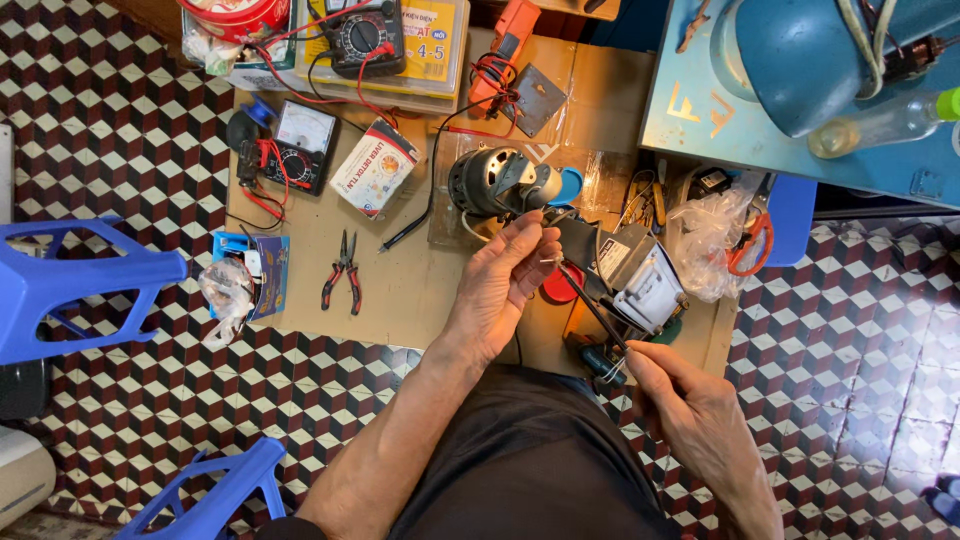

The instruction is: The person uses a screwdriver to remove screws from a small motor housing, then uses pliers to adjust internal wires and components. The person continues to manipulate the motor and its wiring throughout the clip.

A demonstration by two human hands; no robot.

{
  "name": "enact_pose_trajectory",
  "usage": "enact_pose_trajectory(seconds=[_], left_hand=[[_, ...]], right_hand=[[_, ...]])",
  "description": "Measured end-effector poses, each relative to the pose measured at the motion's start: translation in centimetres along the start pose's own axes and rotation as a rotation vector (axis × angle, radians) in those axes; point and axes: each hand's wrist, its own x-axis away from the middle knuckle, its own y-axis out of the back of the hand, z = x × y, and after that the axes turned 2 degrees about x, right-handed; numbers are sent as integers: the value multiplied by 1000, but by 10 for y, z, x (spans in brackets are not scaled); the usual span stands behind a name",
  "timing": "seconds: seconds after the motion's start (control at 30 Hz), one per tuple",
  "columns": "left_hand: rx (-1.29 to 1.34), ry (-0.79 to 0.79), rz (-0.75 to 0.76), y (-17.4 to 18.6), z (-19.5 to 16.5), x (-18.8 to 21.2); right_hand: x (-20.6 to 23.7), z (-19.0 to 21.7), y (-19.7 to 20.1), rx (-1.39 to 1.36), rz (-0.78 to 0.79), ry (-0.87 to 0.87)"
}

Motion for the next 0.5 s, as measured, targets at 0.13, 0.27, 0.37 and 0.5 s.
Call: enact_pose_trajectory(seconds=[0.13, 0.27, 0.37, 0.5], left_hand=[[1, 26, -49, -5, -3, -8], [-3, 72, -75, -13, 1, -12], [-19, 80, -88, -24, 6, -12], [-33, 97, -49, -47, 13, -17]], right_hand=[[4, -5, 7, -283, -30, 162], [-4, -4, 3, -347, -75, 155], [-9, 2, -2, -342, -105, 155], [-12, 10, 0, -359, -104, 192]])
